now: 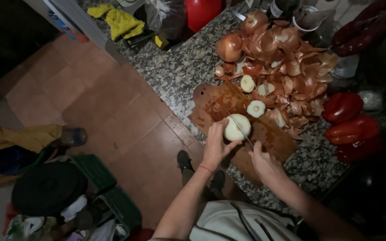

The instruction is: Peel and cut onions on a wooden cutting board at a kitchen counter.

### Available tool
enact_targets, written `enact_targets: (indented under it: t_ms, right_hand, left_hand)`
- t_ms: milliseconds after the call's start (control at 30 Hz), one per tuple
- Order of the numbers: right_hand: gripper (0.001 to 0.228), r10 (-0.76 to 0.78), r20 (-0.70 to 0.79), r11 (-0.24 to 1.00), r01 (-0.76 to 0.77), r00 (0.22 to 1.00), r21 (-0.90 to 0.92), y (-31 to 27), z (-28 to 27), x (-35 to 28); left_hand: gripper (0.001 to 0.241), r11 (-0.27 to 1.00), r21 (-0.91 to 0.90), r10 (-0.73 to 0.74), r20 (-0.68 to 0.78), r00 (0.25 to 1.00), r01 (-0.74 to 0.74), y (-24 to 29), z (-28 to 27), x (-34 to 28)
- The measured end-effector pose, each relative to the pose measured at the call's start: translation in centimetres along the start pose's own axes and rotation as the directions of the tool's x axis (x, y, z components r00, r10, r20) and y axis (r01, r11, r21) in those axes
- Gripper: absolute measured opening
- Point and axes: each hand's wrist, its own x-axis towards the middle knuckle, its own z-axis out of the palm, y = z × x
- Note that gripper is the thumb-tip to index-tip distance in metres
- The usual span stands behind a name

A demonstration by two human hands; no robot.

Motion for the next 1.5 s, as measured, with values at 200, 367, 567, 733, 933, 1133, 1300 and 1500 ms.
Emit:
enact_targets:
  t_ms: [200,367,567,733,933,1133,1300,1500]
  right_hand:
    - [0.067,0.285,0.288,0.709,-0.403,0.914,0.579,-1.0,0.3,2.1]
    - [0.058,0.226,0.17,0.835,-0.281,0.959,0.473,0.5,4.8,7.2]
    - [0.052,0.191,0.163,0.856,-0.246,0.968,0.455,1.1,5.2,6.8]
    - [0.039,0.026,-0.015,0.985,-0.023,1.0,0.174,7.4,10.2,5.1]
    - [0.034,0.139,0.28,0.987,-0.109,0.95,-0.121,15.1,9.9,-3.7]
    - [0.031,0.007,-0.534,0.99,0.07,0.846,0.123,19.6,11.6,-4.9]
    - [0.045,0.194,-0.47,0.886,0.052,0.861,0.46,13.3,6.8,-1.3]
    - [0.036,-0.243,-0.616,0.944,0.328,0.75,0.026,14.7,9.3,-0.4]
  left_hand:
    - [0.082,0.995,-0.021,0.094,-0.028,0.995,-0.095,-0.5,0.2,-0.3]
    - [0.082,0.997,-0.053,0.052,-0.013,0.999,-0.053,-1.5,-0.2,0.2]
    - [0.081,0.996,-0.034,0.076,-0.025,0.997,-0.077,-1.6,0.2,0.2]
    - [0.086,0.999,0.017,0.045,0.036,0.998,-0.046,-0.7,-0.5,0.5]
    - [0.102,1.0,0.018,0.01,0.084,0.996,-0.012,0.9,-1.1,0.9]
    - [0.112,0.991,0.077,-0.125,0.187,0.974,0.112,-0.2,0.3,1.3]
    - [0.108,0.766,-0.56,-0.277,0.154,0.948,0.315,0.1,-0.7,1.7]
    - [0.102,0.458,-0.858,-0.332,0.078,0.94,0.233,-5.1,-1.5,-1.0]
